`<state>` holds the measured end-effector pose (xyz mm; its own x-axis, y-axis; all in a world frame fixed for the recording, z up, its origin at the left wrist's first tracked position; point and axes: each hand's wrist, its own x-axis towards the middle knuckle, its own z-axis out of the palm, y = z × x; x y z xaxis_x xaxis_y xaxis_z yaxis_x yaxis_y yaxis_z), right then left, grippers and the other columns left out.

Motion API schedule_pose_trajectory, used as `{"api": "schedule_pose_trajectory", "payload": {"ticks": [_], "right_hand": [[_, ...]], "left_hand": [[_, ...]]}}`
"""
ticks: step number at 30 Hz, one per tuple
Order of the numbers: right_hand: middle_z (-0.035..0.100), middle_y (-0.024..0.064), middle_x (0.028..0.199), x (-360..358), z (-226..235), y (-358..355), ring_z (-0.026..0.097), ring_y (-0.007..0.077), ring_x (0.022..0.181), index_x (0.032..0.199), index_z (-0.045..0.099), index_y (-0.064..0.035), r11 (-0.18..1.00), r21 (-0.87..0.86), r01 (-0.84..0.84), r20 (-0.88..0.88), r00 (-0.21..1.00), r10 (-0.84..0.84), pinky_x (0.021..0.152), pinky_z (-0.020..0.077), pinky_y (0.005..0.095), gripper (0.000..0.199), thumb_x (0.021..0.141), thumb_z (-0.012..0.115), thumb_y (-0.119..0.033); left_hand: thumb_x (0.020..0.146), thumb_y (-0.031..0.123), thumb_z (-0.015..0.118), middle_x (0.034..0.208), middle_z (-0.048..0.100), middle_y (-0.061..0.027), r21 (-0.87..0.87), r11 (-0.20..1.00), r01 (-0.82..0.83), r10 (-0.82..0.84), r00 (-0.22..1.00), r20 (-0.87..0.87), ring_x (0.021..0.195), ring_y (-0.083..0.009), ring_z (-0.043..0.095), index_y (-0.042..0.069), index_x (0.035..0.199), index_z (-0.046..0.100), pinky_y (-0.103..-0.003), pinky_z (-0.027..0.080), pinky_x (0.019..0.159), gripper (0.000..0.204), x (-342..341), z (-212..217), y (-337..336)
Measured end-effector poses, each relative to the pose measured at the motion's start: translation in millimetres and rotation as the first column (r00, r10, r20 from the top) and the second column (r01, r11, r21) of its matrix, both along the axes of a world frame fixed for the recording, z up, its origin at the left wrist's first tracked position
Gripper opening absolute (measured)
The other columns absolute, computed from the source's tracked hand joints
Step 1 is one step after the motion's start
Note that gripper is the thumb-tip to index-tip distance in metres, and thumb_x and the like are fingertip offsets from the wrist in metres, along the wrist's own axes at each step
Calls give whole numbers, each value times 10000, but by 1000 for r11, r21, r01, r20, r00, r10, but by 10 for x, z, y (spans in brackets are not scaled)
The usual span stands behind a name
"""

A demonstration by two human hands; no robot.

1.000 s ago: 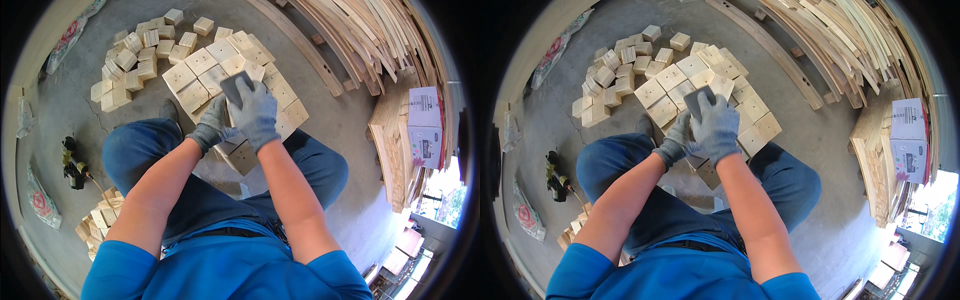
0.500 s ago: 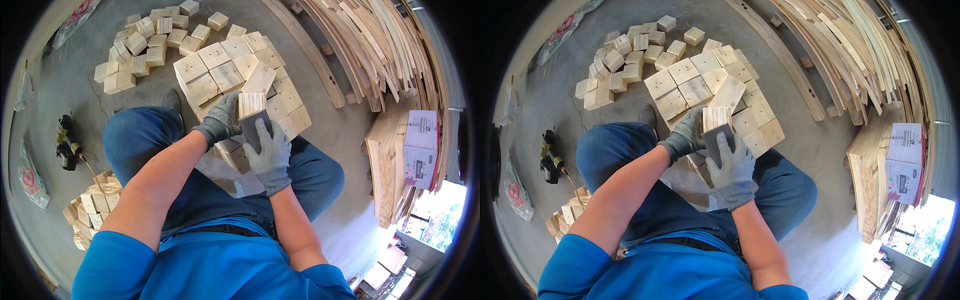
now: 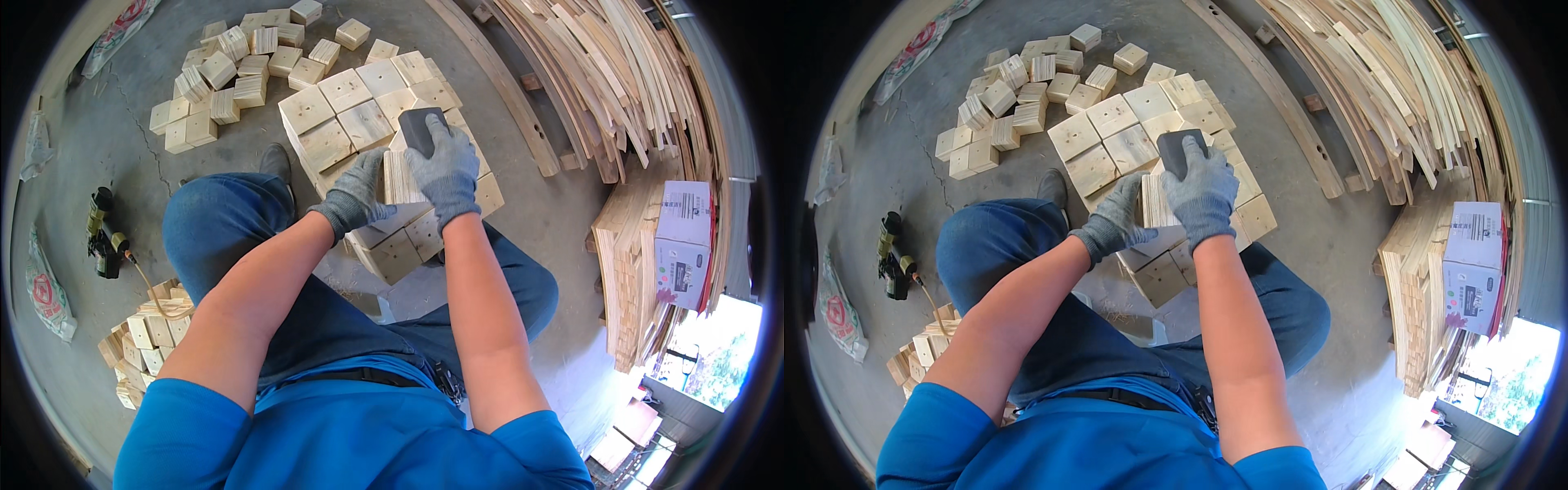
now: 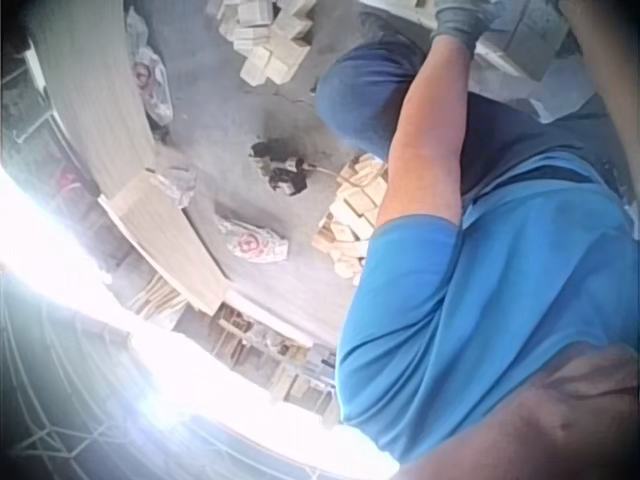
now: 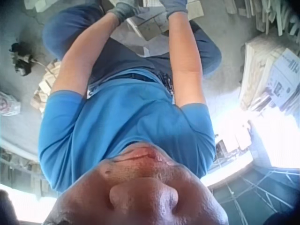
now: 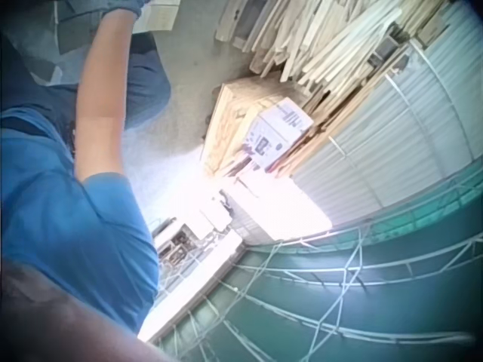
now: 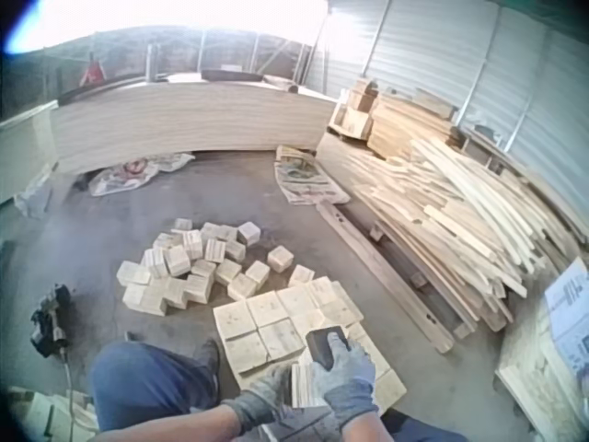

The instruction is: The person sits on the floor and sands small wooden blocks using a sanding block. They pick up each block, sand the edges and surfaces, and place it back into a pile. The person repeats this process for multiple blocks.

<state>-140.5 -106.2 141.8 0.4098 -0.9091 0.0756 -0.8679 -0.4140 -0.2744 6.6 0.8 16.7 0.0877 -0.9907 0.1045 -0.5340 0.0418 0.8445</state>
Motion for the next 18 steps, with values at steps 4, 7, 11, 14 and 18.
{"api": "schedule_pose_trajectory", "payload": {"ticks": [4,7,11,14,18], "right_hand": [[625,260,1411,-89,-46,37,627,447,1283,1524,613,-120,1000,-13,-12,40,999,12,1089,514,531,764,841,858,-358],[598,267,1415,-392,-146,378,622,466,1260,1537,591,-139,998,-35,-48,66,997,50,1060,512,564,767,850,854,-359],[563,269,1456,-697,-95,1006,587,470,1288,1545,587,-138,987,-101,-123,52,990,129,1089,470,583,788,836,877,-326],[541,272,1479,-897,-83,1300,567,465,1312,1552,581,-139,989,-71,-127,46,990,131,1103,446,596,810,825,892,-316],[530,281,1488,-901,-112,1238,561,470,1320,1549,584,-139,986,-67,-151,68,986,155,1099,446,599,816,816,898,-312]], "left_hand": [[697,313,964,1527,503,-244,46,999,3,-3,1000,8,1435,-424,518,79,1603,378,-441,436,1225,1104,-14,45,-3],[704,327,961,1519,504,-238,133,991,21,-21,1000,-2,1427,-415,526,86,1592,390,-440,439,1220,1083,-45,203,-29],[708,360,954,1503,513,-231,119,993,17,-20,1000,21,1409,-413,543,97,1575,407,-452,462,1202,1058,19,146,-10],[710,362,953,1492,517,-224,73,997,13,-17,999,43,1399,-416,552,107,1570,412,-459,480,1187,1047,-3,50,-43],[709,360,953,1484,520,-218,168,986,5,-7,1000,9,1394,-416,557,107,1571,411,-451,487,1182,1049,-5,174,1]]}}
